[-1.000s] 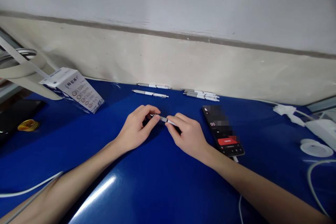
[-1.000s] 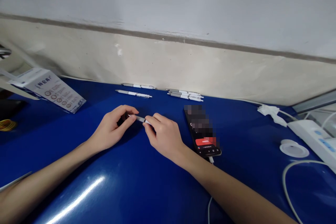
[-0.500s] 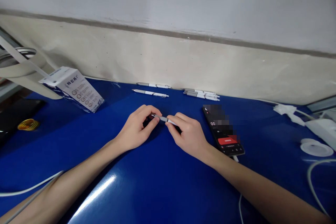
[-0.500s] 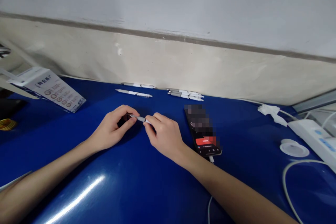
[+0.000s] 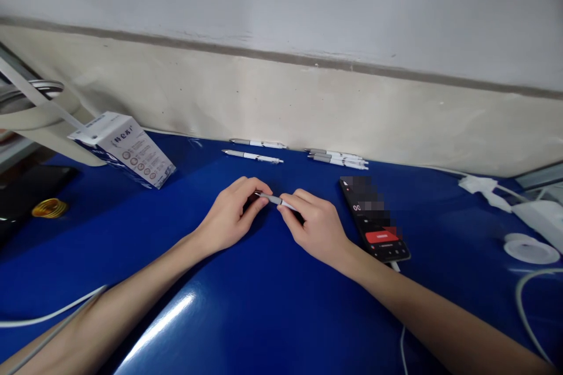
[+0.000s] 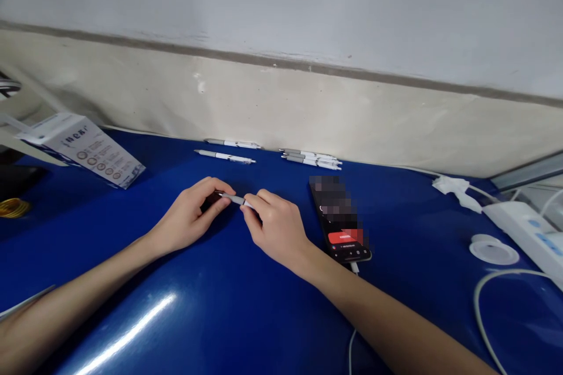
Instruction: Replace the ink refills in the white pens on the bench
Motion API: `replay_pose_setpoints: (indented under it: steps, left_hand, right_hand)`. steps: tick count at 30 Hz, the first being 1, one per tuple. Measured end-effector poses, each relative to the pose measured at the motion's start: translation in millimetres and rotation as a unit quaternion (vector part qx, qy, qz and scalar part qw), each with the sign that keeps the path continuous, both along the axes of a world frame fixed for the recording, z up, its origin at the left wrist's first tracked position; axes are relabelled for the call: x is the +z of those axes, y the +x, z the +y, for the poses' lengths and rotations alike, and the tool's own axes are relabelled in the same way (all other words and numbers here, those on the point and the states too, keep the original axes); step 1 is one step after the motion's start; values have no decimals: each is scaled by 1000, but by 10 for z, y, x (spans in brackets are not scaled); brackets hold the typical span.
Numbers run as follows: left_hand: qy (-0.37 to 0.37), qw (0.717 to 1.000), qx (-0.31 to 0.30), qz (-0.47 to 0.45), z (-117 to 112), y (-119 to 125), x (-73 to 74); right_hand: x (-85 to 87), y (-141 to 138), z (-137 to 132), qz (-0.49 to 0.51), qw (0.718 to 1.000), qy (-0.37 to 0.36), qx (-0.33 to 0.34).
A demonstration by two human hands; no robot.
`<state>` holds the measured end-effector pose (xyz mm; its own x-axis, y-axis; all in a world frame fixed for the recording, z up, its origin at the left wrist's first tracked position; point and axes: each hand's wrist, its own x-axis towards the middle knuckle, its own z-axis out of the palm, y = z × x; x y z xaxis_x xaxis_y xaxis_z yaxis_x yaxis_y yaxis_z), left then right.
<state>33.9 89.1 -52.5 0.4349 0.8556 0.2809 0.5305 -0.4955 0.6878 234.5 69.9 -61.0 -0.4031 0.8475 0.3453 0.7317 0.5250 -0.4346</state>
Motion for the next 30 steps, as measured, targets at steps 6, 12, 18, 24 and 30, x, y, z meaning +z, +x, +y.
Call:
replay_pose_setpoints:
  steps: [6, 12, 18, 24, 30]
  left_hand:
    - [-20, 999, 41, -7, -4, 21, 18]
    - [-31, 999, 27, 30, 16, 14, 24]
    - [3, 1000, -3, 2, 5, -2, 4]
    - [-20, 999, 44, 8, 0, 13, 20]
    - [5, 999, 15, 37, 14, 8, 16]
  right_hand:
    - [-3, -2, 4, 12, 1000, 8, 2]
    - [-14, -1, 5, 7, 1000, 12, 1]
    - [2, -1, 6, 7, 1000, 9, 2]
    - [-8, -4, 7, 12, 1000, 12, 1]
    - [1, -1, 3, -12, 1000, 9, 10]
